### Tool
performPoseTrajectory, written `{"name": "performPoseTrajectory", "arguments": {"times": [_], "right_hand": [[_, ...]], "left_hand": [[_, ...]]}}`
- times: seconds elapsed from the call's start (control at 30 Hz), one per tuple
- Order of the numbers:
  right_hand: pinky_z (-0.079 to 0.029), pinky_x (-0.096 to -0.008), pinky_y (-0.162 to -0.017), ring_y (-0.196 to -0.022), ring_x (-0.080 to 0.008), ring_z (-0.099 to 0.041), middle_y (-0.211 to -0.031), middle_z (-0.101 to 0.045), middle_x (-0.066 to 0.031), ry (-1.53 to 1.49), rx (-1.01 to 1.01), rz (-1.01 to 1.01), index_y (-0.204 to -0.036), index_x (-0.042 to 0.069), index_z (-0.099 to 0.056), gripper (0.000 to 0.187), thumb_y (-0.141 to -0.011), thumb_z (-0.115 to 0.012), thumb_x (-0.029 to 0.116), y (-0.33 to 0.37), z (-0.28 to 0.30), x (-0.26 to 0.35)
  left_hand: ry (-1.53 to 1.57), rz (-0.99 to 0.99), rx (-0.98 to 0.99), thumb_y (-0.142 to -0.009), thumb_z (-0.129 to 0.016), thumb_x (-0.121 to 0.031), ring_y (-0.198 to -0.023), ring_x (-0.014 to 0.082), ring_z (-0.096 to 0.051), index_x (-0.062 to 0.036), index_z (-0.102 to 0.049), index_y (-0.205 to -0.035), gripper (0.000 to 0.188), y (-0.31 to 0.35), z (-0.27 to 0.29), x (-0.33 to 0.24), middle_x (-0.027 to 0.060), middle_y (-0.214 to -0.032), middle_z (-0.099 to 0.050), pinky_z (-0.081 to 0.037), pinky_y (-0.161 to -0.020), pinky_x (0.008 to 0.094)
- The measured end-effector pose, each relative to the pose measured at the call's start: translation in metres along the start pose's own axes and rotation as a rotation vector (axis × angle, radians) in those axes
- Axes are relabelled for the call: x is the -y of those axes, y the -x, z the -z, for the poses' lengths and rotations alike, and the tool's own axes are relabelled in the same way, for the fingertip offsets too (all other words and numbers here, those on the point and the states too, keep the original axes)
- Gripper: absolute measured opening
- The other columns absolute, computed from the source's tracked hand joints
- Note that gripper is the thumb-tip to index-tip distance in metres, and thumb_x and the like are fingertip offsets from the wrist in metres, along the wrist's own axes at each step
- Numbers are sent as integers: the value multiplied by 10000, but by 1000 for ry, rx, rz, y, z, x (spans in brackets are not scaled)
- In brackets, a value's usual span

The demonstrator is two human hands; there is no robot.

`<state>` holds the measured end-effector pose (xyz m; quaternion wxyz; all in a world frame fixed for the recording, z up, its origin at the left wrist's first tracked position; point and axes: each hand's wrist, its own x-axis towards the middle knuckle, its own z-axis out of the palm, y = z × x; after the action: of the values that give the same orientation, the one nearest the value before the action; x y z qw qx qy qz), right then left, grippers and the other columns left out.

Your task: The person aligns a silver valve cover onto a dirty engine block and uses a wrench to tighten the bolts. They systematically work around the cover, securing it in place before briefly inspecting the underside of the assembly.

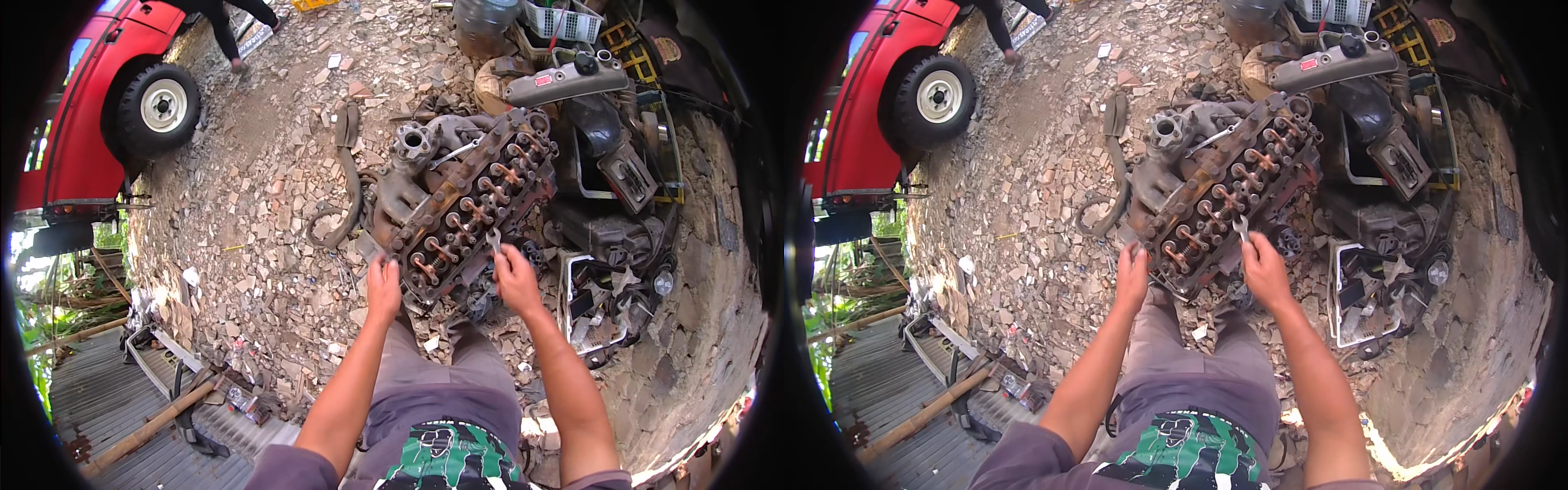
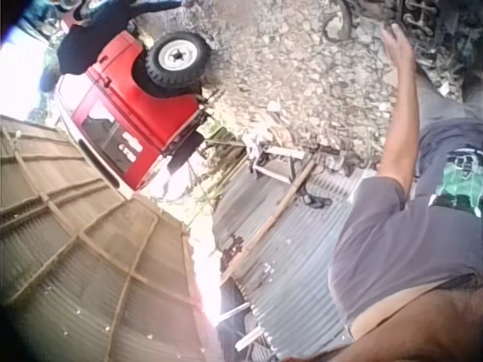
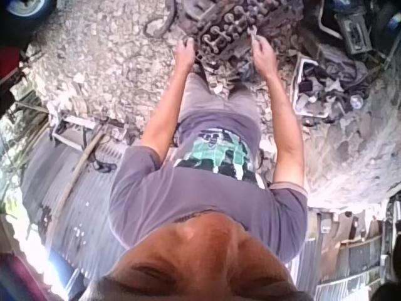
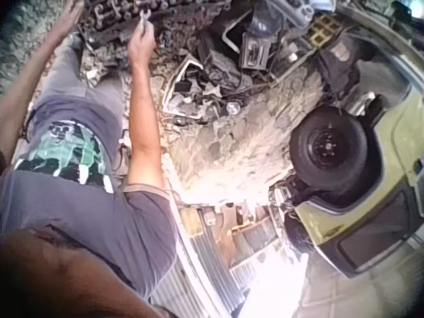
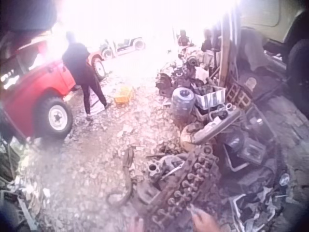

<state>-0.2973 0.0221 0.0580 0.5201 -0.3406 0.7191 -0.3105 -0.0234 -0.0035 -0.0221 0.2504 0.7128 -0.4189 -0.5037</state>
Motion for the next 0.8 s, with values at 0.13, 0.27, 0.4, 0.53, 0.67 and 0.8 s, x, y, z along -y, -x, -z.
{"name": "performPoseTrajectory", "arguments": {"times": [0.13, 0.27, 0.4, 0.53, 0.67, 0.8], "right_hand": [[-420, -254, -526, -587, -68, -517, -711, -567, 2, -215, -32, -134, -1230, -1, -566, 298, -1002, -502, 180, 22, -46, -38], [-464, -241, -470, -536, -94, -543, -777, -578, -40, -281, 36, -175, -1306, 5, -467, 318, -1018, -462, 140, 32, -67, -45], [-496, -277, -450, -523, -137, -593, -783, -587, -78, -472, -2, -275, -1358, 1, -402, 368, -1022, -463, 139, 37, -72, -21], [-481, -295, -410, -467, -151, -562, -766, -581, -94, -402, 25, -241, -1385, -12, -360, 405, -1016, -467, 114, 38, -54, -26], [-471, -252, -446, -483, -115, -555, -811, -616, -103, -437, -143, -169, -1370, -40, -367, 408, -986, -462, 60, 21, -42, -28], [-459, -228, -466, -518, -99, -558, -796, -631, -77, -261, -92, -123, -1275, -30, -479, 300, -995, -496, 77, -11, -25, 8]], "left_hand": [[-65, 45, -217, -964, -495, -353, -1330, 352, -419, 6, -453, -1381, 551, -74, -9, -27, 231, -1412, -452, -311, -1113, 431], [-276, 119, -262, -944, -484, -402, -1365, 357, -388, -41, -421, -1425, 605, -98, -25, -42, 169, -1484, -412, -297, -1114, 494], [-517, 194, -221, -951, -443, -425, -1407, 297, -344, -79, -407, -1446, 606, -98, -36, -55, 102, -1514, -402, -260, -1110, 551], [-709, 28, -230, -953, -448, -412, -1402, 291, -346, -78, -419, -1438, 589, -98, -33, -51, 91, -1506, -420, -265, -1085, 570], [-641, 85, -228, -966, -418, -435, -1449, 276, -286, -61, -374, -1473, 631, -103, -41, -54, 98, -1544, -371, -199, -1126, 625], [-582, 112, -167, -970, -404, -436, -1470, 276, -252, -51, -354, -1485, 644, -107, -38, -53, 88, -1568, -335, -188, -1131, 651]]}}
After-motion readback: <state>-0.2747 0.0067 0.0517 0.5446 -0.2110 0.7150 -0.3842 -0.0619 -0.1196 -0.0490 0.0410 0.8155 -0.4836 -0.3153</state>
